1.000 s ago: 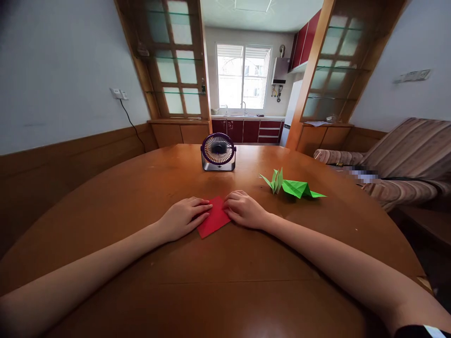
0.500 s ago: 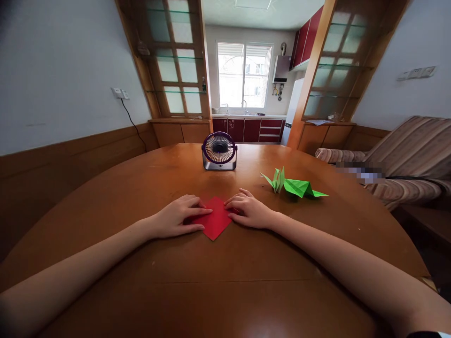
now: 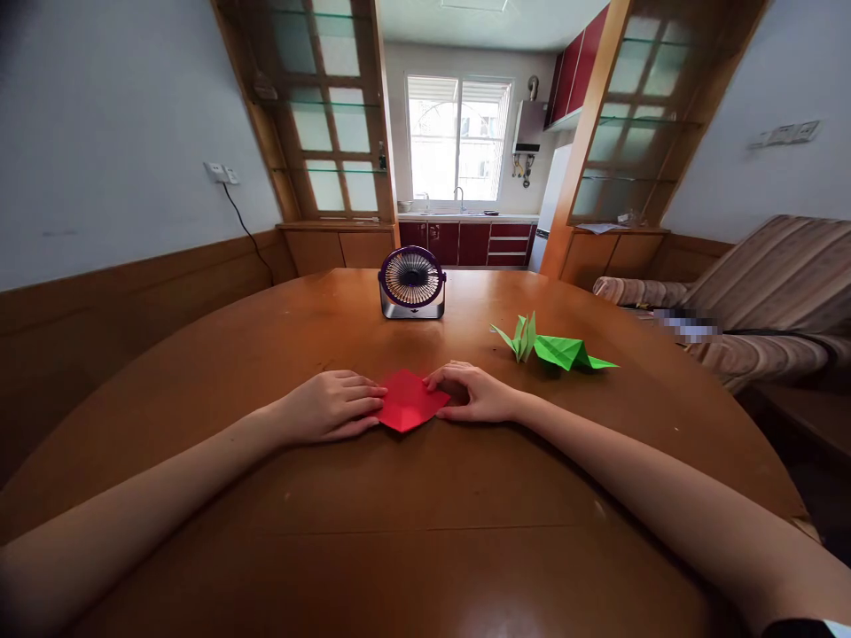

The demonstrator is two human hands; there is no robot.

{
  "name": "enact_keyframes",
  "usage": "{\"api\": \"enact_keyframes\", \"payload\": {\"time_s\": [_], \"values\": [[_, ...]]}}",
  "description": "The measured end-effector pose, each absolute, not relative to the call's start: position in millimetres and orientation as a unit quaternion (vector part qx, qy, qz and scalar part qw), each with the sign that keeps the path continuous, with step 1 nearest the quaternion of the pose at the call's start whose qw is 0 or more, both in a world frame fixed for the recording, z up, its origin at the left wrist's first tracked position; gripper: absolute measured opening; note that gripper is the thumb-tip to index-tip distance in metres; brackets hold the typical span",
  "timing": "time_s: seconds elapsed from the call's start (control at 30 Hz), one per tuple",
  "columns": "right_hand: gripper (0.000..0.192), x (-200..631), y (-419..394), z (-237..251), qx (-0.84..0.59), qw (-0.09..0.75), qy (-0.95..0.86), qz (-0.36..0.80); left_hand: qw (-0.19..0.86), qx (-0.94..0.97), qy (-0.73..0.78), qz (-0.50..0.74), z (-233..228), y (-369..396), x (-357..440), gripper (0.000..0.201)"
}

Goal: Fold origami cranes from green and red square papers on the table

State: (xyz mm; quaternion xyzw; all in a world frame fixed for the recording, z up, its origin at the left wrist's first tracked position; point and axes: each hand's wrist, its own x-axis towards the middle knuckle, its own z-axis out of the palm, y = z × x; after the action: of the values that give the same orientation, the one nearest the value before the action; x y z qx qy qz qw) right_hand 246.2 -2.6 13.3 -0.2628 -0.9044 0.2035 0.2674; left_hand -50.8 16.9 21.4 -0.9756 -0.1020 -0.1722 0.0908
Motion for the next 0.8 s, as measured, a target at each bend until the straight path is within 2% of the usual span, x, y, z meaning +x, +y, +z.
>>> {"api": "enact_keyframes", "payload": {"time_s": [0.23,0.33,0.67,0.8], "values": [[0.020,244.0,-4.5,14.5,-0.249,0.268,-0.916,0.166,0.126,-0.968,-0.129,-0.173,21.9,15.6,-50.3,0.028],[0.015,244.1,-3.4,12.5,-0.267,0.277,-0.912,0.142,0.109,-0.967,-0.146,-0.178,21.2,17.2,-52.6,0.027],[0.035,243.2,-3.7,11.7,-0.327,0.278,-0.898,0.100,-0.095,-0.934,-0.257,-0.231,19.1,25.7,-55.8,0.030],[0.037,242.4,-2.5,10.6,-0.353,0.282,-0.886,0.105,-0.228,-0.882,-0.341,-0.230,16.5,30.3,-56.0,0.034]]}}
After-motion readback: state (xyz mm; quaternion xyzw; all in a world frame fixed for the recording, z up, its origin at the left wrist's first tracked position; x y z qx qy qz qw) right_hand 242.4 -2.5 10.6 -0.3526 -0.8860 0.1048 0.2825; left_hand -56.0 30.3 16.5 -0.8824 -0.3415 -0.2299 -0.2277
